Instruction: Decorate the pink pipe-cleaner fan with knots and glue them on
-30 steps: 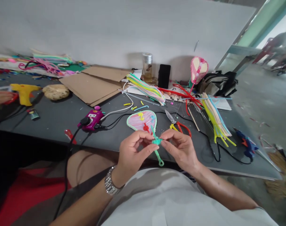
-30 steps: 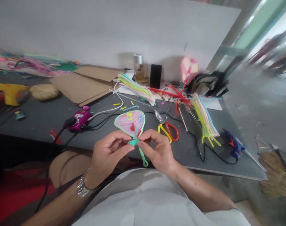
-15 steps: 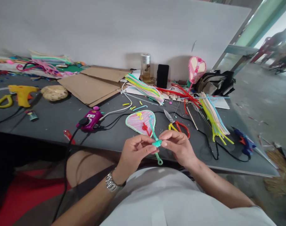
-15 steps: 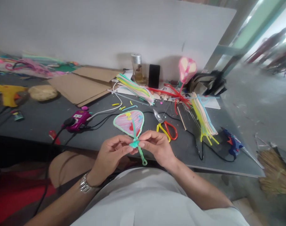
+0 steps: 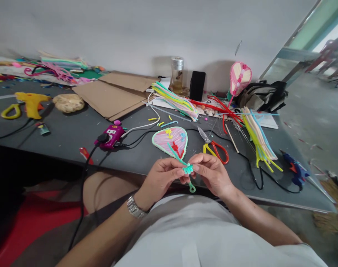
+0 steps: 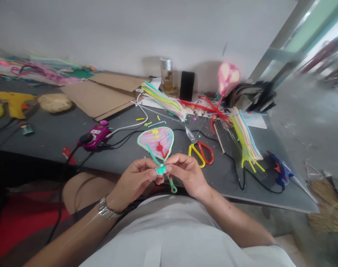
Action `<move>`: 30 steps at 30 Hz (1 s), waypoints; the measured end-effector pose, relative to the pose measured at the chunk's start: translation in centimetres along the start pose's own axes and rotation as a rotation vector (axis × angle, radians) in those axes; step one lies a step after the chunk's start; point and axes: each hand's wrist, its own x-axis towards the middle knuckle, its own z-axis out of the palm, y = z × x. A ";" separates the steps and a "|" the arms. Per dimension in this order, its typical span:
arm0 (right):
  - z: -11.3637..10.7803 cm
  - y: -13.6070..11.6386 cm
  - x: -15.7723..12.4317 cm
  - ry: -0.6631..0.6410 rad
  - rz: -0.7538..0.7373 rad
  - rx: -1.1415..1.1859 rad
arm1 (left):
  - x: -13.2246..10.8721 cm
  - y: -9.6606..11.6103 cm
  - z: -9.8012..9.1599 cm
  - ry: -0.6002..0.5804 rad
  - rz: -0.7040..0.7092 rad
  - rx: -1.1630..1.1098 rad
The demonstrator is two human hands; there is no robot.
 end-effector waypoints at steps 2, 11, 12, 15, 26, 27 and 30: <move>0.0 0.0 0.0 -0.003 0.008 0.005 | 0.0 0.0 -0.1 -0.011 0.009 0.024; 1.3 0.2 -0.4 0.018 -0.043 0.031 | -0.1 -1.0 0.9 0.106 0.098 0.032; 1.3 0.3 -0.4 0.026 -0.038 0.031 | -0.1 -1.1 1.0 0.121 0.089 0.016; 1.2 0.4 -0.2 0.068 -0.034 0.003 | 0.0 -1.3 1.0 0.173 0.090 0.006; 0.9 -0.2 0.0 0.025 0.003 -0.088 | -0.2 -1.9 0.4 0.240 0.145 0.156; 0.7 -0.2 0.0 0.014 0.009 -0.089 | -0.2 -1.8 0.5 0.237 0.127 0.151; 0.3 -0.1 0.1 -0.020 0.027 -0.093 | -0.3 -1.7 0.7 0.225 0.077 0.130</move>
